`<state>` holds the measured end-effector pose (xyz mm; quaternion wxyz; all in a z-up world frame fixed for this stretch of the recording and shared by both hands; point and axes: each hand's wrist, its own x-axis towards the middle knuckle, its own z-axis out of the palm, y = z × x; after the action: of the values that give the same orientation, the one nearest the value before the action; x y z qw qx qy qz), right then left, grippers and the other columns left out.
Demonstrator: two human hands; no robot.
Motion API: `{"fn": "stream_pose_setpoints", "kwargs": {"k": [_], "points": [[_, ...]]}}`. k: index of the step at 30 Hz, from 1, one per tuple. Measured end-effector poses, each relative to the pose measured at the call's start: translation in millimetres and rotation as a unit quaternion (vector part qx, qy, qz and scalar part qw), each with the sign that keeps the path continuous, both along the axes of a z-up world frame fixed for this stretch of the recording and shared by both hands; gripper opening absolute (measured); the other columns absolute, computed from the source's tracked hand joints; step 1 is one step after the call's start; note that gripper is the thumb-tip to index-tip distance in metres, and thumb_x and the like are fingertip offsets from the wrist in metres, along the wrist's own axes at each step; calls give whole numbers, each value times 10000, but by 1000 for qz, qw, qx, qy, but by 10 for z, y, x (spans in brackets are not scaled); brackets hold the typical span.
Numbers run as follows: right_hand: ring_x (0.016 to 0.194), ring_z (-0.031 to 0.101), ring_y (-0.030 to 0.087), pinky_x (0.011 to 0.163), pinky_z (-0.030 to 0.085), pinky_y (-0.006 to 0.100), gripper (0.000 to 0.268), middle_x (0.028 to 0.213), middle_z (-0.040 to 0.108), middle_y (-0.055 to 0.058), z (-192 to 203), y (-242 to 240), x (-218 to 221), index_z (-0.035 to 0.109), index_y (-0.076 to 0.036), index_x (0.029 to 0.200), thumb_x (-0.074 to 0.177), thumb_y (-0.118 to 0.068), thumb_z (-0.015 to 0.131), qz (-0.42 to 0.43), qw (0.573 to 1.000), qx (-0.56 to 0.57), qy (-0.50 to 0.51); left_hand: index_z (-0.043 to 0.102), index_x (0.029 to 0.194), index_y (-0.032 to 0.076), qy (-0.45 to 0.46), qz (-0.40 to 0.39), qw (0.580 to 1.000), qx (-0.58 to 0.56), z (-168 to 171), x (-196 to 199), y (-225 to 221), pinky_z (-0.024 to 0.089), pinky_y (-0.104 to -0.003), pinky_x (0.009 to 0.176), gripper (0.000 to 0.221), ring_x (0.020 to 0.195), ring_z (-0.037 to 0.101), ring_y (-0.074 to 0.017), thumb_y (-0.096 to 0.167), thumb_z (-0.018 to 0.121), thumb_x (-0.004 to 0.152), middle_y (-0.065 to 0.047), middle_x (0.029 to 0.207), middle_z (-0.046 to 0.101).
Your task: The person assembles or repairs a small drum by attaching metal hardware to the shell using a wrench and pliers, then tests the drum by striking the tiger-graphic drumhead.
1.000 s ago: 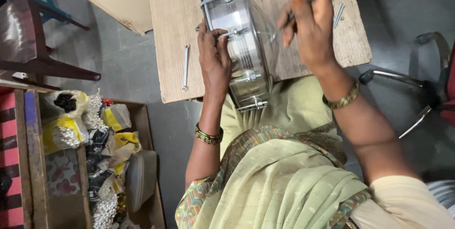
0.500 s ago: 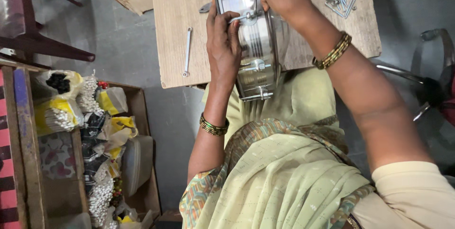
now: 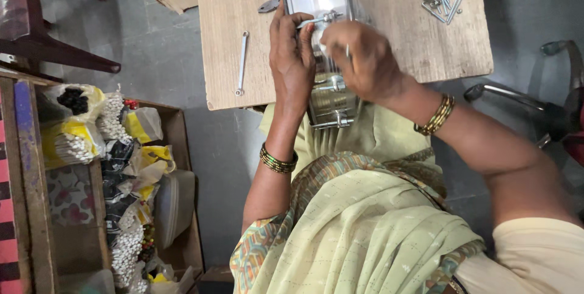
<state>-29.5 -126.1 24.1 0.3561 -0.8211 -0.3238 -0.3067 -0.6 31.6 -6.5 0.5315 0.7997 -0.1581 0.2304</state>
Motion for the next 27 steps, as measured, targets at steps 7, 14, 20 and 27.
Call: {"fn": "stream_pose_setpoints", "kwargs": {"k": [7,14,20,27], "points": [[897,678,220,766,575,327,134,1151,671,165,105,-207,-120,400,-18,1237,1123,-23,470,64,994,87,11,642,1174,35,-4,-13,1000,11,-25,-1,20,530,-418,1036,125,1440,532,-392,121,603,1093,-227,1410,589],[663,610,112,580,522,269,333,963,674,96,209,-340,629,586,20,1067,1212,-257,472,53,921,267,280,635,1147,28,-16,-3,1000,11,22,9,-39,530,-422,1028,117,1440,515,-399,119,601,1081,-251,1432,564],[523,542,102,459,453,270,361,800,654,57,184,-210,959,614,-22,985,1138,-325,489,2,905,213,369,644,1153,38,3,-2,1000,11,58,-29,-65,558,-421,980,115,1437,525,-383,119,603,1082,-237,1456,551],[761,664,190,722,534,354,137,840,652,118,53,-124,405,455,7,1257,1208,-116,488,-30,976,156,148,654,1148,49,53,-12,998,-15,111,-50,-67,593,-344,830,121,1192,685,-285,117,600,1063,-219,1481,553]]}}
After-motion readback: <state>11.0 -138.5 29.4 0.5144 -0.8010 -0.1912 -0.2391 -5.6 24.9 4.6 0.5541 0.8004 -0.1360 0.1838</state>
